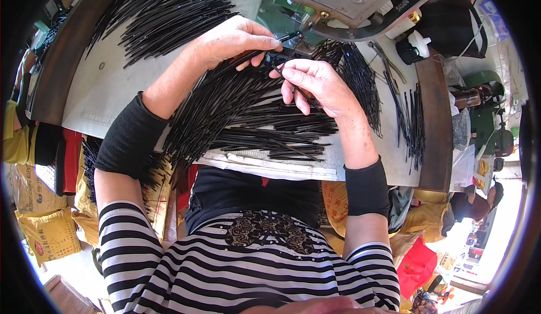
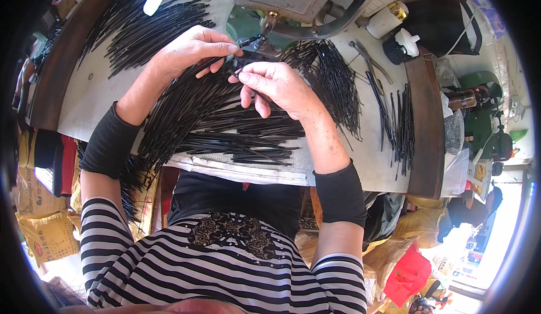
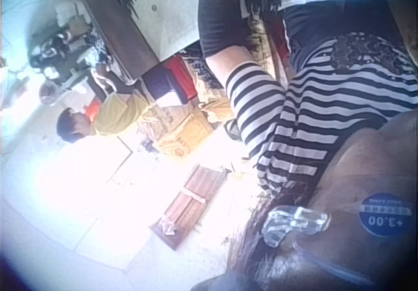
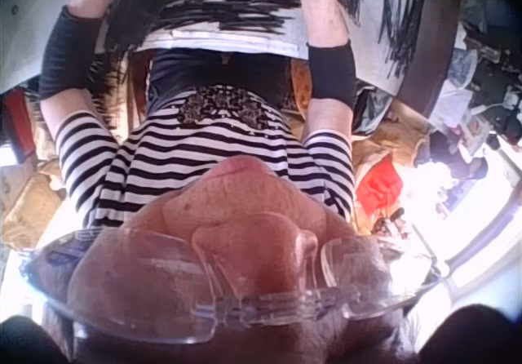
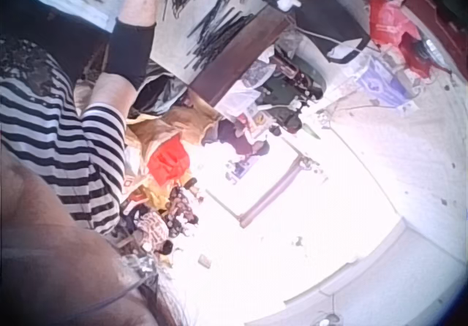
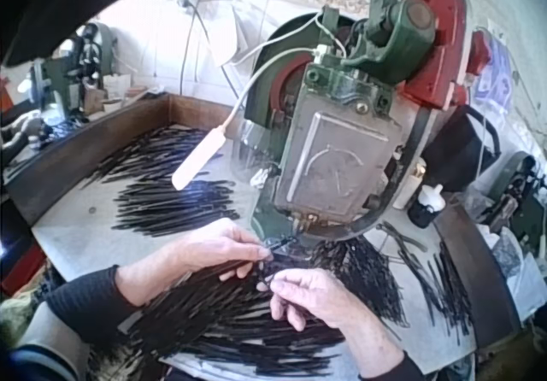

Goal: The person assembles black strips and component connectors using a small press machine and pliers.

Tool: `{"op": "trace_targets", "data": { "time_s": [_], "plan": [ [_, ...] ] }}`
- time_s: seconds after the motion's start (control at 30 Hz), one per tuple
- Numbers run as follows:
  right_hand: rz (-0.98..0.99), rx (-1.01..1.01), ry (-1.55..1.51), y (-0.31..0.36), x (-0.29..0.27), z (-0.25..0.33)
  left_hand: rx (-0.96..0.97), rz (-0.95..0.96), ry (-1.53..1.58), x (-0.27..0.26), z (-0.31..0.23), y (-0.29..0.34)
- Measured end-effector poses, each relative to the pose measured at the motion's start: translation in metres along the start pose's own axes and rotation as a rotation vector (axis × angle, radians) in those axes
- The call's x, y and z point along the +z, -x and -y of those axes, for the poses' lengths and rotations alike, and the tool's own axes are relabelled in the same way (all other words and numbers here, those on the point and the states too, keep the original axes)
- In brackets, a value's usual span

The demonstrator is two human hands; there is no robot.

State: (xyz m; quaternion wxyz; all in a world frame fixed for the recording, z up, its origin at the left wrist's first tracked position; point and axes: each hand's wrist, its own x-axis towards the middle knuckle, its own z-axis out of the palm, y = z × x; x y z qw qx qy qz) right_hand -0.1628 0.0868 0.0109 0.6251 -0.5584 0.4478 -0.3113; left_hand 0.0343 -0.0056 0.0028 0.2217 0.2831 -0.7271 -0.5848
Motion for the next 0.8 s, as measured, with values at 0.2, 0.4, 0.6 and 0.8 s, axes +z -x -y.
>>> {"op": "trace_targets", "data": {
  "time_s": [0.2,0.4,0.6,0.8],
  "plan": [
    [0.032,0.015,0.005,0.0,-0.002,-0.002,0.005,0.001,0.019,0.003,-0.005,0.003],
    [-0.082,-0.001,0.019,-0.002,-0.006,-0.007,-0.012,0.011,-0.094,0.014,-0.011,0.004],
    [-0.241,-0.006,-0.077,-0.005,-0.019,-0.011,-0.045,0.101,-0.114,0.01,-0.006,0.003],
    [-0.226,-0.041,-0.378,-0.005,-0.038,-0.019,-0.069,0.161,0.101,0.003,0.001,0.0]
  ]
}}
